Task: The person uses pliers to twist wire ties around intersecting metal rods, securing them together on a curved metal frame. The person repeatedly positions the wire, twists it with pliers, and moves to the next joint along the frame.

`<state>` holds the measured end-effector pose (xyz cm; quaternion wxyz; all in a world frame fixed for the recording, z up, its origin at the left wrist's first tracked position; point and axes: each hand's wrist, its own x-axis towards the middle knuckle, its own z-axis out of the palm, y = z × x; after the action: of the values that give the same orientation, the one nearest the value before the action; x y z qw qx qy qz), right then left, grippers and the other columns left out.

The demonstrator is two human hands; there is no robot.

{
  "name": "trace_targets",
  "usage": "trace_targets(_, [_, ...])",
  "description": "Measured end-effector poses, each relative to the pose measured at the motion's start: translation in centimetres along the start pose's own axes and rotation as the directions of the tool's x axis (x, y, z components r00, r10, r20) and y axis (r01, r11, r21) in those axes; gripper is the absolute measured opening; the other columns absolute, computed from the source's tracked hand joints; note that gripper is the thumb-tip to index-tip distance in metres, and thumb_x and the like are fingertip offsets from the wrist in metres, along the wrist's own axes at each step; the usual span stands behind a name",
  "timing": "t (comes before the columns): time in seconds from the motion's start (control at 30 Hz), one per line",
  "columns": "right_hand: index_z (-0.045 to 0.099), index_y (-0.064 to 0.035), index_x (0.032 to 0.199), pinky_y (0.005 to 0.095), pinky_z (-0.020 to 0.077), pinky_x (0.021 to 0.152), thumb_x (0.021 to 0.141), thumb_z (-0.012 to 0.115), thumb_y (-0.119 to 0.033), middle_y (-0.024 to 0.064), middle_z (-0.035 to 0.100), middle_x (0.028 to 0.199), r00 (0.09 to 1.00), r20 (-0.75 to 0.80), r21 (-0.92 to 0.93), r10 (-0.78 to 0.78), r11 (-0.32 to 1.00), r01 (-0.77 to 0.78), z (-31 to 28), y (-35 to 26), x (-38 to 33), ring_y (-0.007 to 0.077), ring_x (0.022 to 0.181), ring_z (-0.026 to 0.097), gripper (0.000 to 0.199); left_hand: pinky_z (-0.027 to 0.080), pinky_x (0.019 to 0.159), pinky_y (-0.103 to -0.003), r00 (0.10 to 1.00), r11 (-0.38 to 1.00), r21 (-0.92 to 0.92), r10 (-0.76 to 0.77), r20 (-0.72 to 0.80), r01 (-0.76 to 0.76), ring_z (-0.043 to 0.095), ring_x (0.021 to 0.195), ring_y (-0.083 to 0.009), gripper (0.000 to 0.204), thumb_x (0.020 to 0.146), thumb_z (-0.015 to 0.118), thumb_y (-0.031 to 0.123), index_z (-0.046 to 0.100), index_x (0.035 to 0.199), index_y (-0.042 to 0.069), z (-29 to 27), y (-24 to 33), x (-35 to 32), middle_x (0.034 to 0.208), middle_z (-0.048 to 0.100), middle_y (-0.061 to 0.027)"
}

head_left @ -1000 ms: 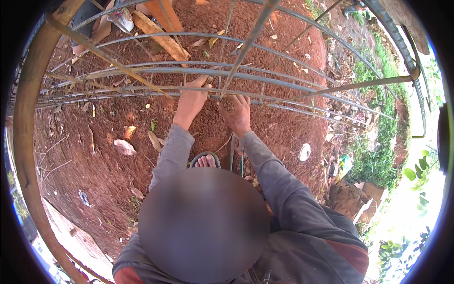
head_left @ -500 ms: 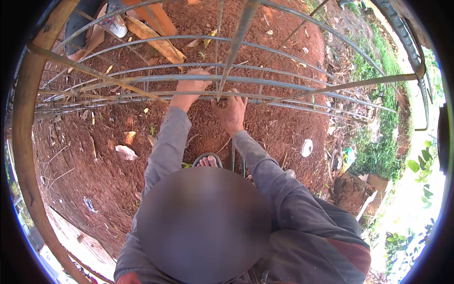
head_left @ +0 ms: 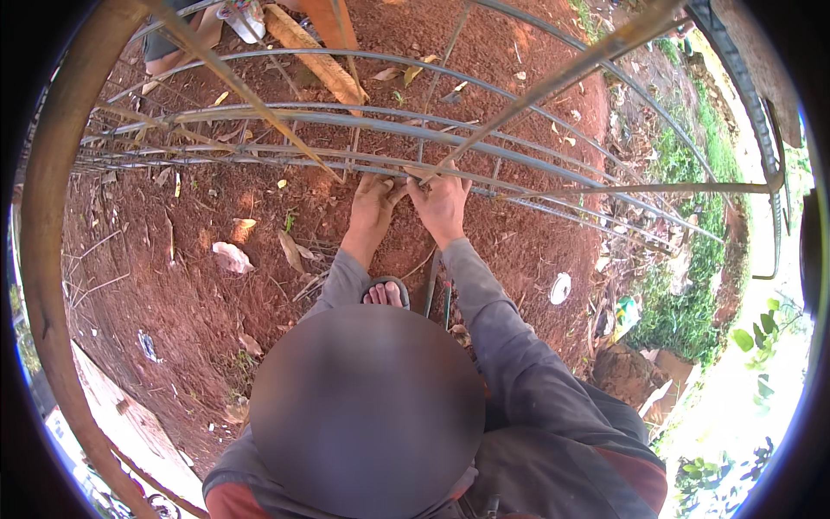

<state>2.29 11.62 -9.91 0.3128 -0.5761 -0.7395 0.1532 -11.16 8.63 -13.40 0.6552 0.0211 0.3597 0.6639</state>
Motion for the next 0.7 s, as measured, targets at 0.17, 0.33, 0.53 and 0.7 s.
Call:
trace_targets(0.17, [0.076, -0.0163, 0.094, 0.0496, 0.0362, 0.093, 0.078, 0.075, -0.022, 0.0076, 0.054, 0.094, 0.996, 0.09, 0.011, 0.011, 1.0, -0.012, -0.5, -0.7, 0.6, 0.0304, 0.096, 0.057, 0.017, 0.056, 0.082, -0.035, 0.995, 0.996, 0.081, -0.041, 0.091, 0.034, 0.064, 0.102, -0.0211, 0.046, 0.093, 0.047, -0.005, 0.049, 0.139, 0.001, -0.8, -0.2, 1.4, 0.123, 0.06, -0.0129])
trace_targets(0.33, [0.077, -0.0193, 0.099, 0.0479, 0.0368, 0.092, 0.079, 0.075, -0.022, 0.0069, 0.055, 0.095, 0.994, 0.105, 0.026, -0.007, 1.0, 0.005, -0.7, -0.4, 0.6, 0.0301, 0.095, 0.057, 0.021, 0.054, 0.056, -0.03, 0.997, 0.808, 0.589, -0.055, 0.051, 0.014, 0.065, 0.068, -0.0181, 0.024, 0.094, 0.059, 0.008, 0.064, 0.116, -0.001, -0.3, 0.9, 1.0, 0.086, 0.068, -0.0093])
trace_targets(0.53, [0.078, -0.0223, 0.102, 0.0472, 0.0362, 0.093, 0.08, 0.075, -0.023, 0.0066, 0.054, 0.095, 0.994, 0.111, 0.035, -0.004, 0.999, 0.001, -0.6, 0.3, 0.1, 0.0289, 0.096, 0.057, 0.023, 0.053, 0.06, -0.033, 0.988, 0.574, 0.809, 0.0, -0.157, 0.129, 0.066, 0.07, -0.0219, 0.018, 0.094, 0.061, 0.01, 0.067, 0.107, -0.001, 1.6, 0.6, -2.4, 0.09, 0.068, -0.0141])
trace_targets(0.7, [0.078, -0.0229, 0.103, 0.0472, 0.0359, 0.095, 0.081, 0.075, -0.025, 0.0063, 0.054, 0.095, 0.988, 0.152, 0.055, 0.032, 0.998, -0.041, -0.9, -0.4, -0.2, 0.0282, 0.097, 0.057, 0.023, 0.049, 0.086, -0.039, 0.887, 0.233, 0.911, 0.402, 0.228, -0.34, 0.061, 0.104, -0.0314, 0.019, 0.09, 0.064, 0.008, 0.067, 0.102, -0.007, 0.3, 0.2, -2.4, 0.125, 0.057, -0.0209])
